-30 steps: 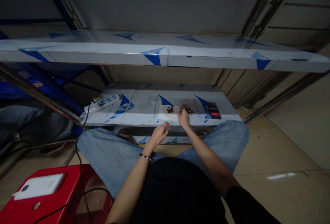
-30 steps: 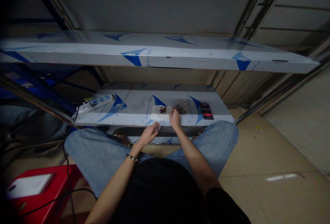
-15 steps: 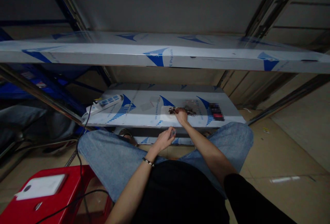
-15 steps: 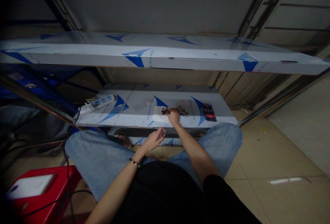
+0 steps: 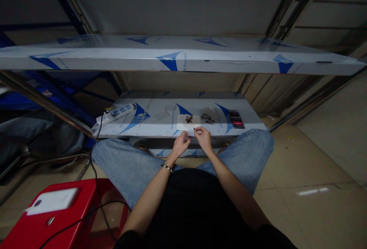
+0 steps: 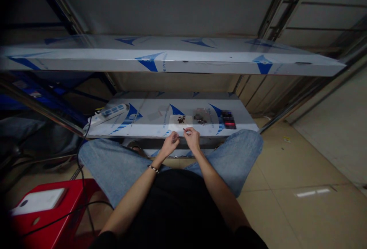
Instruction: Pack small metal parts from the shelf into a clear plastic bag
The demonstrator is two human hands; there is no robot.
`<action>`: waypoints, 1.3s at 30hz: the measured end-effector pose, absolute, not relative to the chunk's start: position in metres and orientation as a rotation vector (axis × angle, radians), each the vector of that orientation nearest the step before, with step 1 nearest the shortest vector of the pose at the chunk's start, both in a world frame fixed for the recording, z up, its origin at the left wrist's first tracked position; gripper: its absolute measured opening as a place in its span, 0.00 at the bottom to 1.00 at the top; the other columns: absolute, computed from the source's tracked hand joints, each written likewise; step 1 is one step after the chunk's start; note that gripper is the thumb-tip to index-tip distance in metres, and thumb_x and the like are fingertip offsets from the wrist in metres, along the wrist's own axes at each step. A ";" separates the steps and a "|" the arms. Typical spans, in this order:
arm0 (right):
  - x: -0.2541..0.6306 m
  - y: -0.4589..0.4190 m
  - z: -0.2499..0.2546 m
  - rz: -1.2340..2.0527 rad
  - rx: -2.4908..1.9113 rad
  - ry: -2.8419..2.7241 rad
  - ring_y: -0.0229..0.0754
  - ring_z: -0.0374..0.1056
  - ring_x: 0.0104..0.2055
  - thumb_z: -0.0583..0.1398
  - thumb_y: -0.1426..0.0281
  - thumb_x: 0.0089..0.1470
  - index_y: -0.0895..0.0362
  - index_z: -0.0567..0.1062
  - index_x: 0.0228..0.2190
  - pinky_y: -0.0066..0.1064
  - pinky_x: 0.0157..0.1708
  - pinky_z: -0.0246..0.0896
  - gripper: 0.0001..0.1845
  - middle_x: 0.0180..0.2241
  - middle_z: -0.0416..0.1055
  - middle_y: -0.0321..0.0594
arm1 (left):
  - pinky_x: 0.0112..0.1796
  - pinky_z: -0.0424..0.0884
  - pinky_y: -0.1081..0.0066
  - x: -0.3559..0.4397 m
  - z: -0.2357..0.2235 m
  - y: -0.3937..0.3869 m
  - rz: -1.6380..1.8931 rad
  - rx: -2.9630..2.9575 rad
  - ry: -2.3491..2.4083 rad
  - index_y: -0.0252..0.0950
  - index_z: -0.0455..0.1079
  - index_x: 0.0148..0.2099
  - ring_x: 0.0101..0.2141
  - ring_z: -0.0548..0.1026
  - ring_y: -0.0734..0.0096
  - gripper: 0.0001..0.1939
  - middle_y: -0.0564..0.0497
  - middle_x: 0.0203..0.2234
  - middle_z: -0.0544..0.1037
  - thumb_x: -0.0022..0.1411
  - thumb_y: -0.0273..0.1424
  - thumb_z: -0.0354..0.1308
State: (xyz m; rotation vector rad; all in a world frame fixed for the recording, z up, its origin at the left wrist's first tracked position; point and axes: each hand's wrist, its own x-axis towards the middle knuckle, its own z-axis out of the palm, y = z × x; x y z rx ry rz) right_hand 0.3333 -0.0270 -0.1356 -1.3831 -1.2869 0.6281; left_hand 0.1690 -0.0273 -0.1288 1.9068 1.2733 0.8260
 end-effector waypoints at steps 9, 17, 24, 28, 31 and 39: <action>0.327 -0.019 -0.132 0.815 -1.232 -1.281 0.46 0.77 0.30 0.65 0.52 0.50 0.56 0.76 0.31 0.32 0.27 0.74 0.19 0.33 0.78 0.43 | 0.32 0.58 0.72 0.168 -0.138 -0.020 0.649 2.037 1.475 0.40 0.69 0.45 0.29 0.70 0.67 0.10 0.53 0.28 0.73 0.61 0.27 0.53; 0.329 -0.022 -0.127 0.903 -1.208 -1.262 0.44 0.75 0.24 0.67 0.51 0.47 0.57 0.77 0.31 0.29 0.18 0.66 0.21 0.31 0.78 0.43 | 0.32 0.58 0.72 0.169 -0.141 -0.018 0.638 2.030 1.495 0.40 0.71 0.42 0.29 0.70 0.68 0.07 0.52 0.28 0.75 0.60 0.29 0.55; 0.329 -0.024 -0.125 0.870 -1.208 -1.410 0.42 0.73 0.21 0.66 0.54 0.49 0.56 0.76 0.30 0.28 0.20 0.64 0.17 0.27 0.77 0.39 | 0.32 0.59 0.73 0.166 -0.141 -0.016 0.699 2.050 1.428 0.39 0.72 0.38 0.29 0.69 0.68 0.06 0.52 0.27 0.74 0.61 0.29 0.55; 0.331 -0.025 -0.121 0.846 -1.196 -1.455 0.43 0.74 0.22 0.65 0.56 0.50 0.55 0.76 0.29 0.28 0.22 0.65 0.14 0.25 0.76 0.38 | 0.33 0.58 0.73 0.165 -0.145 -0.014 0.731 2.063 1.398 0.39 0.71 0.38 0.28 0.69 0.69 0.05 0.53 0.26 0.74 0.60 0.28 0.55; 0.332 -0.027 -0.118 0.845 -1.160 -1.486 0.43 0.75 0.25 0.65 0.59 0.50 0.55 0.76 0.29 0.29 0.24 0.67 0.12 0.26 0.76 0.38 | 0.33 0.59 0.73 0.164 -0.147 -0.013 0.738 2.059 1.374 0.39 0.71 0.38 0.29 0.69 0.70 0.05 0.53 0.27 0.74 0.59 0.27 0.55; 0.337 -0.024 -0.118 0.708 -1.181 -1.580 0.42 0.73 0.30 0.64 0.64 0.54 0.56 0.79 0.32 0.30 0.29 0.66 0.08 0.30 0.78 0.40 | 0.31 0.56 0.73 0.165 -0.146 -0.013 0.735 2.046 1.412 0.39 0.69 0.37 0.27 0.66 0.70 0.03 0.54 0.25 0.71 0.60 0.29 0.54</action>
